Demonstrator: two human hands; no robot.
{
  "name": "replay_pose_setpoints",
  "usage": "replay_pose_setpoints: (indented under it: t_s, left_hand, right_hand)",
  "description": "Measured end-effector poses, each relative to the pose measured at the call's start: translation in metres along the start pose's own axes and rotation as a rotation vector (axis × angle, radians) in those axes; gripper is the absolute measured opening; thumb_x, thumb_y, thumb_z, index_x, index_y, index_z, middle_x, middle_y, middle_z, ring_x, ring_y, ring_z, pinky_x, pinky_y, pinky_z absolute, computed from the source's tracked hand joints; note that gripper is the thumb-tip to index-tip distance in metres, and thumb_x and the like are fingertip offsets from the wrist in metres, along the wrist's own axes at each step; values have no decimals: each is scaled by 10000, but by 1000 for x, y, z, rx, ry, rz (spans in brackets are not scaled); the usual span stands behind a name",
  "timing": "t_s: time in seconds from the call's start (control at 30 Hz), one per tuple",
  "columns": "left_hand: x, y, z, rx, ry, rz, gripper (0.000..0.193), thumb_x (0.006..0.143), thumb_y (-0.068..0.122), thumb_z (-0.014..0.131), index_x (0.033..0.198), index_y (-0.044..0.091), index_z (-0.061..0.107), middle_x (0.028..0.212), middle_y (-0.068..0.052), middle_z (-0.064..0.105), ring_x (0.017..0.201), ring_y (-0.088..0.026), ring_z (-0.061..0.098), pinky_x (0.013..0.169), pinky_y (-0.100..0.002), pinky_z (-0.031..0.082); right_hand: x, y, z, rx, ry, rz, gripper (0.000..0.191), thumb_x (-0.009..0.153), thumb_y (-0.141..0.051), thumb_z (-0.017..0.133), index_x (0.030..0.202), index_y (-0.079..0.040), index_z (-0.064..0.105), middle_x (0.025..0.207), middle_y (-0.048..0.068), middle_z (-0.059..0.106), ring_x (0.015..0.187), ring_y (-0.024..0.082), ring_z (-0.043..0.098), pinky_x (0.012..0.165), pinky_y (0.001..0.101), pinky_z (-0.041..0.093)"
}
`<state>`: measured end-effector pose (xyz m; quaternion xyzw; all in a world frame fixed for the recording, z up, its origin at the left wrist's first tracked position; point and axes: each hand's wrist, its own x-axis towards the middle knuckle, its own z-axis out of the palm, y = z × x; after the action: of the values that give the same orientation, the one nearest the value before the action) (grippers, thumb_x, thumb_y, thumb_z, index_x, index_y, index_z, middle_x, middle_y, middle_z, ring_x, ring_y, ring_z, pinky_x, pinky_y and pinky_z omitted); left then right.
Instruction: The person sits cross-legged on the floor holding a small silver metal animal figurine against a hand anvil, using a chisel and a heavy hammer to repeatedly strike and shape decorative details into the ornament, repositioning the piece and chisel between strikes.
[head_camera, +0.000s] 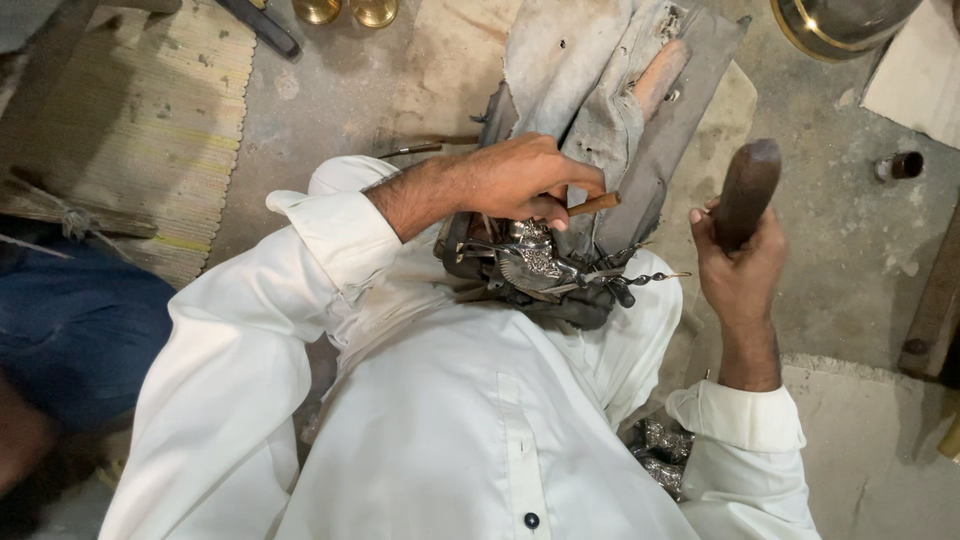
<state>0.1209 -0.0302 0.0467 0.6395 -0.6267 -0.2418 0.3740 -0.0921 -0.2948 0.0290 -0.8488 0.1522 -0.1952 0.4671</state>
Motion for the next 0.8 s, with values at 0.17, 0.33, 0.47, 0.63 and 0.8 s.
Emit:
replay_pose_setpoints:
  t_s: [0.17,0.33,0.47,0.63,0.8]
  left_hand:
    - [4,-1,2,37,35,107,505,798,226,870,1230,112,635,755,-71,763,769,-303,745,668,-459,509]
    - [7,-2,1,59,3,84,506,795,235,887,1215,103,638,743,-75,756,754,-311,736,664,-474,498]
    - [9,0,2,49,4,64,503,784,221,876,1218,113,646,742,-64,759,743,-290,744,660,-466,502]
    - [10,0,-1,42,11,118,503,779,214,881,1214,105,652,772,-61,763,765,-280,747,653,-453,501]
    - [12,2,-3,36,-38,71,512,765,204,877,1222,117,661,763,-63,766,744,-277,742,649,-457,491]
  right_hand:
    - [4,0,-4,-651,29,-215,281,906,-47,828,1126,-27,653,1025,177,658,966,377,601,837,457,475]
    - [7,1,-5,-580,-22,-256,294,887,-26,791,1147,-41,654,1070,151,659,995,379,601,860,464,484]
    - [8,3,-6,-589,-42,-290,317,859,1,781,1140,-44,643,1042,141,647,959,365,592,867,461,489]
    - [11,9,3,-342,23,-217,273,939,8,783,1149,-35,613,1095,149,604,996,349,603,865,423,500]
    - [7,8,4,-395,71,-196,337,844,74,723,1154,-6,619,1067,187,582,1001,365,576,851,428,486]
